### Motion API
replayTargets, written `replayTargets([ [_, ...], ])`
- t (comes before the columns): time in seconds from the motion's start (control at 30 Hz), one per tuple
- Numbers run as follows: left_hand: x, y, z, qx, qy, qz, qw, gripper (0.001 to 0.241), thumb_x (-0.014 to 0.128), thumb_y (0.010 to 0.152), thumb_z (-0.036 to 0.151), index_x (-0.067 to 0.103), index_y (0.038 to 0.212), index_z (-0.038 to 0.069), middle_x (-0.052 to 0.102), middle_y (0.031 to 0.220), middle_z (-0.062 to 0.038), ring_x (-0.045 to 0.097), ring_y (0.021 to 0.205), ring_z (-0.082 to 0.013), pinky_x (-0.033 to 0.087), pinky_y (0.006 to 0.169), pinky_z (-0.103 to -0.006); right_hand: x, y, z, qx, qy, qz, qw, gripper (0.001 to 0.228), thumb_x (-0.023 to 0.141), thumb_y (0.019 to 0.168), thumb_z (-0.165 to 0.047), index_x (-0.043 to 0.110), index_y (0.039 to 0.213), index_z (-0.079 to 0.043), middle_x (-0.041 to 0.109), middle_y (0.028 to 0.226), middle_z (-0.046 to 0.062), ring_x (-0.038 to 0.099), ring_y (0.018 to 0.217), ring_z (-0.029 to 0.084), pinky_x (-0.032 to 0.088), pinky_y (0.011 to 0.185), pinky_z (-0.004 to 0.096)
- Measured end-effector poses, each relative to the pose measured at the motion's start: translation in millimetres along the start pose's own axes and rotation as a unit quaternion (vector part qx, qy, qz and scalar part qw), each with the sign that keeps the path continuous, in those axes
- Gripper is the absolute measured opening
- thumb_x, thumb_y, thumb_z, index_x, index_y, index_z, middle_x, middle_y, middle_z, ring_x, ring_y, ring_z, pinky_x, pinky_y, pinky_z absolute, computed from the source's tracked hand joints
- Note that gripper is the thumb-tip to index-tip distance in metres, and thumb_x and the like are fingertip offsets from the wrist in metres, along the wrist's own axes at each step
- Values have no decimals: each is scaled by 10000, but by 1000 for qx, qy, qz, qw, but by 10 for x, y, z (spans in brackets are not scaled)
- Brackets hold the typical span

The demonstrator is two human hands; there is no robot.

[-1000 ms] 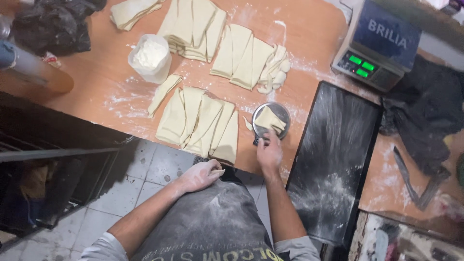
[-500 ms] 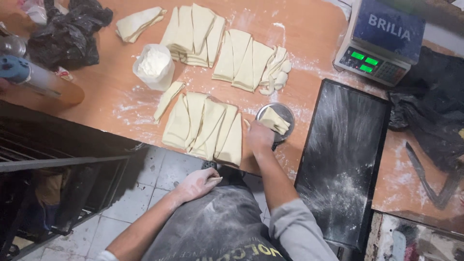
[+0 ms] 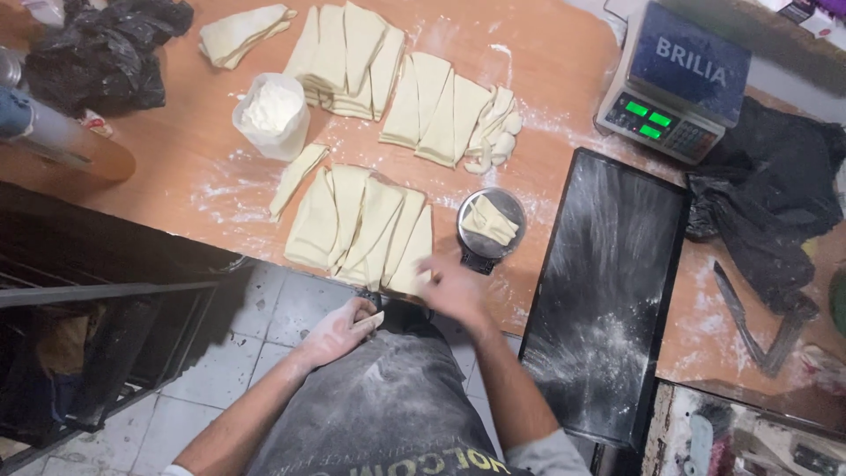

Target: Weighing dough pieces on a digital scale and arranging them on a baking tray.

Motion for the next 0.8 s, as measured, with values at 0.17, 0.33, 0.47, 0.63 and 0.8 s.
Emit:
replayTargets([
  [0.17, -17, 114, 30, 30, -8, -12, 999, 370, 652, 963, 293, 582, 1182, 3, 728, 928, -99, 688, 867, -151, 564, 776, -315, 475, -529, -450, -118, 159, -96, 976, 348, 799, 863, -157, 712, 1192, -81, 710, 1123, 116, 704, 944, 221, 570, 796, 323],
  [0.33, 126, 257, -64, 54, -25, -84, 995, 350, 633, 972, 322, 703, 1116, 11, 743, 925, -84, 679, 844, -137, 555, 776, -308, 433, -652, -287, -45, 151, -13, 987, 222, 803, 890, -200, 764, 1084, -100, 752, 1039, 79, 738, 913, 200, 587, 797, 319],
  [0.47, 124, 185, 203, 80, 62, -61, 993, 366, 634, 958, 360, 718, 1129, 48, 748, 963, -53, 689, 877, -110, 542, 807, -284, 154, -752, -545, -58, 135, -3, 989, 321, 809, 824, -181, 727, 1120, -89, 727, 1076, 84, 711, 953, 228, 573, 807, 339],
  [0.63, 267, 252, 214, 43, 25, -97, 994, 373, 620, 963, 378, 750, 1087, 50, 738, 891, -55, 644, 768, -130, 540, 718, -303, 214, -825, -297, -39, 94, 29, 994, 207, 783, 865, -177, 742, 1052, -97, 738, 1016, 78, 702, 986, 264, 561, 862, 367],
  [0.8, 415, 393, 214, 38, 47, -90, 994, 372, 622, 962, 388, 748, 1112, 72, 743, 882, -36, 646, 728, -108, 545, 685, -297, 83, -901, -271, -48, 111, 48, 992, 195, 757, 884, -159, 727, 1060, -80, 726, 1009, 96, 691, 992, 284, 547, 871, 389],
])
Point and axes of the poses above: each hand's wrist, its own y-axis towards the middle knuckle, its own x-axis out of the palm, z = x × y, the point moved 6 cm from there along y, towards the middle knuckle
